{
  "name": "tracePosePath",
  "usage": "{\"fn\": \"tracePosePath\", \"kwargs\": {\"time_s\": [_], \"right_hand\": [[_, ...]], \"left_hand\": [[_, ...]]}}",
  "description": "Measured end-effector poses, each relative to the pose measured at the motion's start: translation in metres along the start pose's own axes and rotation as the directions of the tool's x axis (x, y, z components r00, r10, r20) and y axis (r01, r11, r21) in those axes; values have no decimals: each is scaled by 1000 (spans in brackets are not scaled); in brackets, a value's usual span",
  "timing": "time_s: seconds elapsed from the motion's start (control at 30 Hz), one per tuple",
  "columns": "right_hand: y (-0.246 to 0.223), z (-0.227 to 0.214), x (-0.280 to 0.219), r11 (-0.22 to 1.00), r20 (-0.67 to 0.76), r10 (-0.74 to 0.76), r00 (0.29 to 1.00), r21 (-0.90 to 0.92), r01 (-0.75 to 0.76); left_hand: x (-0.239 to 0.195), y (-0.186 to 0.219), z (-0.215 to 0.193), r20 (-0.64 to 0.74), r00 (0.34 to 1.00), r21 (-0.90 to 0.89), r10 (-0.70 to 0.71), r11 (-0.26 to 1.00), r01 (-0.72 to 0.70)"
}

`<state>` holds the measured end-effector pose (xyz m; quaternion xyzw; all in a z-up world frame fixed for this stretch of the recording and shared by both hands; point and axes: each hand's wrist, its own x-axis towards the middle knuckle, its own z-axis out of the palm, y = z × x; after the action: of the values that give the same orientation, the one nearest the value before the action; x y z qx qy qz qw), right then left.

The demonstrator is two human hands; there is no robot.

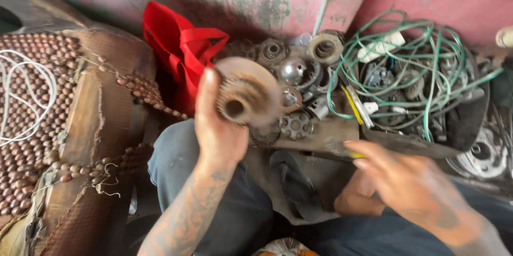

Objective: Cleaning a metal gear component from a motorcycle using a small brush to remove dirt and debris.

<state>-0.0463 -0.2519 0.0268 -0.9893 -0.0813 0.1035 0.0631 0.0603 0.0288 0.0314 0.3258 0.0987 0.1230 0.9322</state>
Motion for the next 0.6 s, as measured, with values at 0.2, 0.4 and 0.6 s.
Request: {"fn": "tracePosePath", "kwargs": {"time_s": [0.2, 0.4, 0.6], "right_hand": [[19, -33, -6, 941, -5, 292, 956, 180, -287], [30, -29, -10, 924, -31, 327, 945, 221, -312], [45, -18, -9, 956, -93, 266, 959, 155, -250]], "left_hand": [[-35, -15, -5, 301, 907, 76, -295, 955, 286], [-42, -8, -4, 368, 869, 160, -331, 943, 292], [-45, -1, -6, 359, 872, 148, -334, 942, 300]]}}
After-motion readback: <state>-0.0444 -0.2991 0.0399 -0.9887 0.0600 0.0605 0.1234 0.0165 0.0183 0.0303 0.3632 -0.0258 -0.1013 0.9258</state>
